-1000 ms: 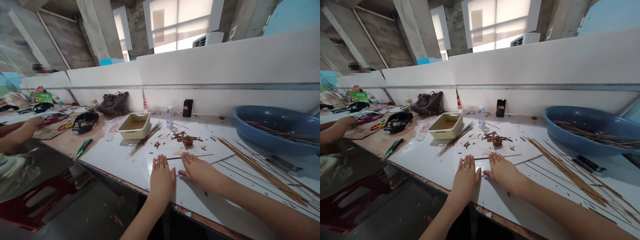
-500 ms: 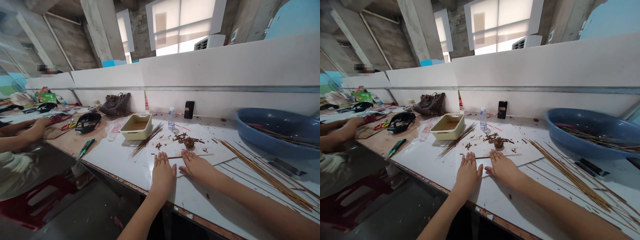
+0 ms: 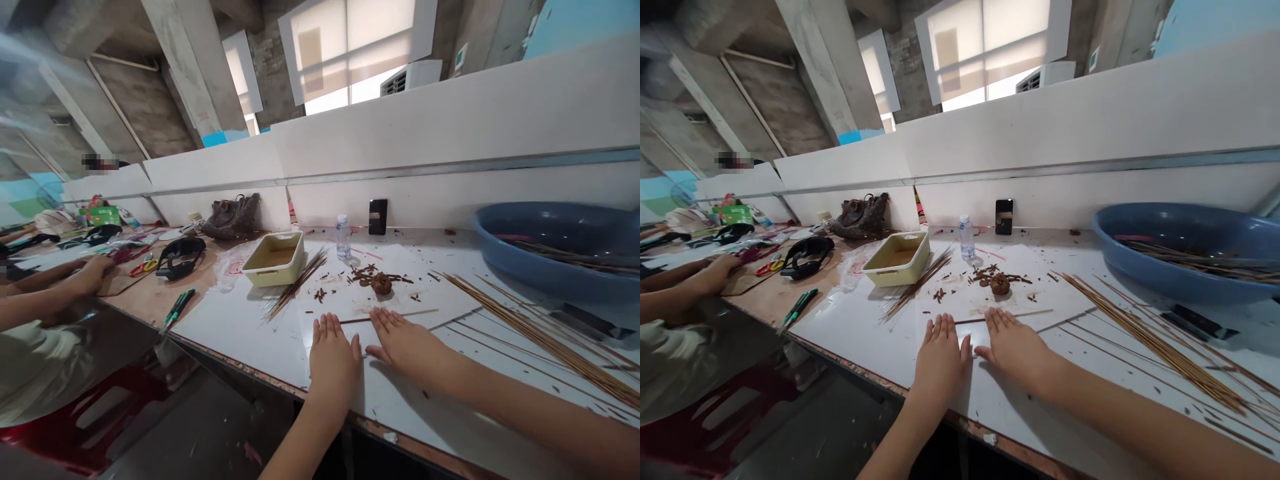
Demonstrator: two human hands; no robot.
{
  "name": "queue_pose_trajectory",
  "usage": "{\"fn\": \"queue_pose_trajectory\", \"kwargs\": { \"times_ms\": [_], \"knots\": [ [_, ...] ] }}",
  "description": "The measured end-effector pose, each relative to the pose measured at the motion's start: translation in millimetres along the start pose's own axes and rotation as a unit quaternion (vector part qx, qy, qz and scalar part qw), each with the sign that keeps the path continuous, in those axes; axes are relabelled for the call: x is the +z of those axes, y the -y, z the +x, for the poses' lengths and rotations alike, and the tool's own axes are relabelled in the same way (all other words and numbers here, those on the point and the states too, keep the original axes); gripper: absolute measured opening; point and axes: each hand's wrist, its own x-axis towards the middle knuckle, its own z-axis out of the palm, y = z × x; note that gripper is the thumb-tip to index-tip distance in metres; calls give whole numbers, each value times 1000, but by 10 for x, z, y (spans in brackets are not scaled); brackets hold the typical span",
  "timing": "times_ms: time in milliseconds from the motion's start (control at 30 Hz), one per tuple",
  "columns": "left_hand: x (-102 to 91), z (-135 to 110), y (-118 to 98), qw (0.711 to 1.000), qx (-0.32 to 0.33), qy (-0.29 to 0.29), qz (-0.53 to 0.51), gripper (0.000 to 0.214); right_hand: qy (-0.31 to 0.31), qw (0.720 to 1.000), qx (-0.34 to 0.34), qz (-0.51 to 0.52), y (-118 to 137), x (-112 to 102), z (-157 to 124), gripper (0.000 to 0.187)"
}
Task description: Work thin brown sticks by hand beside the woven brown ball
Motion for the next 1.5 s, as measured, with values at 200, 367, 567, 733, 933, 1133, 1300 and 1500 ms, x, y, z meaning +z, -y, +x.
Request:
{"fn": "queue_pose_trajectory", "kwargs": {
  "times_ms": [200, 367, 567, 733, 933, 1133, 1300, 1500],
  "knots": [
    [27, 8, 60, 1000, 15, -11, -12, 66, -37, 999, 8, 15, -6, 60, 21, 90],
    [-11, 11, 95, 1000, 15, -2, -26, 66, -32, 999, 0, 15, -51, -30, 42, 89],
    [23, -32, 118, 999, 27, 0, -32, 66, -9, 999, 20, -32, 39, -13, 33, 91],
    [-146, 132, 90, 998, 11, 37, -40, 72, -39, 999, 22, -8, -44, 29, 118, 85],
    [-94, -95, 115, 998, 20, 44, -40, 77, -34, 999, 15, -26, 16, 130, 26, 92],
    [-115, 93, 102, 998, 2, 31, -48, 73, -36, 999, 8, 7, -92, 16, 151, 89],
    [32, -142, 131, 999, 17, 4, -51, 75, -24, 1000, -6, 1, -25, 41, -4, 99],
    [-76, 74, 153, 999, 10, 14, -43, 80, -26, 999, 1, 43, -115, -30, 122, 97]
  ]
}}
